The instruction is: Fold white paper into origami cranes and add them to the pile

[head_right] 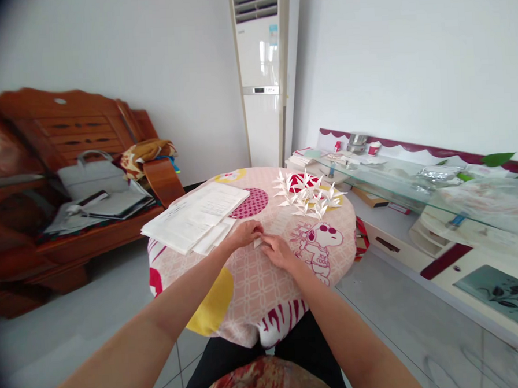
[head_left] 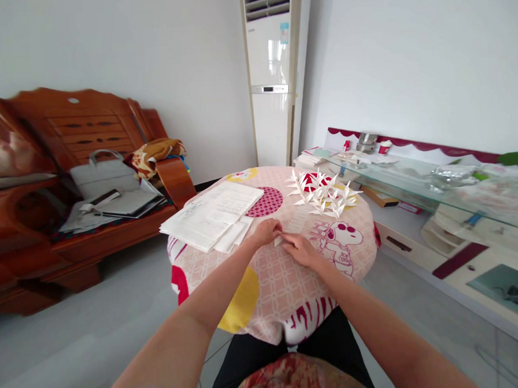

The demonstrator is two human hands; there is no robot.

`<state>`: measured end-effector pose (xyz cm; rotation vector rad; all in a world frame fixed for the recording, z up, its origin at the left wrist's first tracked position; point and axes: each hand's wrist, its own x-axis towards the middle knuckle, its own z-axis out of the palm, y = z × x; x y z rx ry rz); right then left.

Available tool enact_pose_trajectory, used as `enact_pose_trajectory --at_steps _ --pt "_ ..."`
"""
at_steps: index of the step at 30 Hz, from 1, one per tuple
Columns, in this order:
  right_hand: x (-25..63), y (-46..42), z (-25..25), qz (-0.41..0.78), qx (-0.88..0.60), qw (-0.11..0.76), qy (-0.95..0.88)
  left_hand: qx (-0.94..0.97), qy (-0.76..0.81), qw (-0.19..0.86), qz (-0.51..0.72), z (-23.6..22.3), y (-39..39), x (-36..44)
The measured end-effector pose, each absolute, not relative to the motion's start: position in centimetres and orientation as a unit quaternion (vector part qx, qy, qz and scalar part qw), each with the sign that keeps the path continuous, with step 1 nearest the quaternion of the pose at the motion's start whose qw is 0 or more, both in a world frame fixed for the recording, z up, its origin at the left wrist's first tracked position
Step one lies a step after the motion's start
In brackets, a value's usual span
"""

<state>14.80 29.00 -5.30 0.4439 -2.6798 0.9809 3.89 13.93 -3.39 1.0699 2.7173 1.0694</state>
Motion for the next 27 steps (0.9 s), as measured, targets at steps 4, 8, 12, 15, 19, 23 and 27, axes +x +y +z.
enact_pose_trajectory --at_steps 4,8,12,15,19,23,27 --pt "13.6 29.7 -5.7 0.466 0.045 0.158 -0.869 0.315 0.847 0.071 0.423 -3.6 13.1 3.8" --pt "11.0 30.0 -5.4 0.599 -0.058 0.131 -0.788 0.252 0.793 0.106 0.545 -3.9 13.0 3.2" --pt "8.7 29.6 -4.3 0.692 -0.039 0.046 -0.720 0.192 0.730 0.094 0.650 -3.5 13.6 1.5" --pt "7.5 29.2 -3.8 0.727 -0.042 -0.005 -0.686 0.172 0.700 0.091 0.687 -3.2 14.0 0.6" --pt "6.4 29.7 -4.3 0.716 -0.046 -0.023 -0.696 0.195 0.671 0.117 0.706 -3.4 13.6 0.4" --pt "6.1 30.6 -5.2 0.698 -0.018 -0.026 -0.716 0.227 0.658 0.147 0.703 -3.9 13.3 0.6" --pt "6.3 30.5 -5.3 0.695 -0.017 -0.022 -0.718 0.228 0.693 0.114 0.674 -4.4 13.6 0.7"
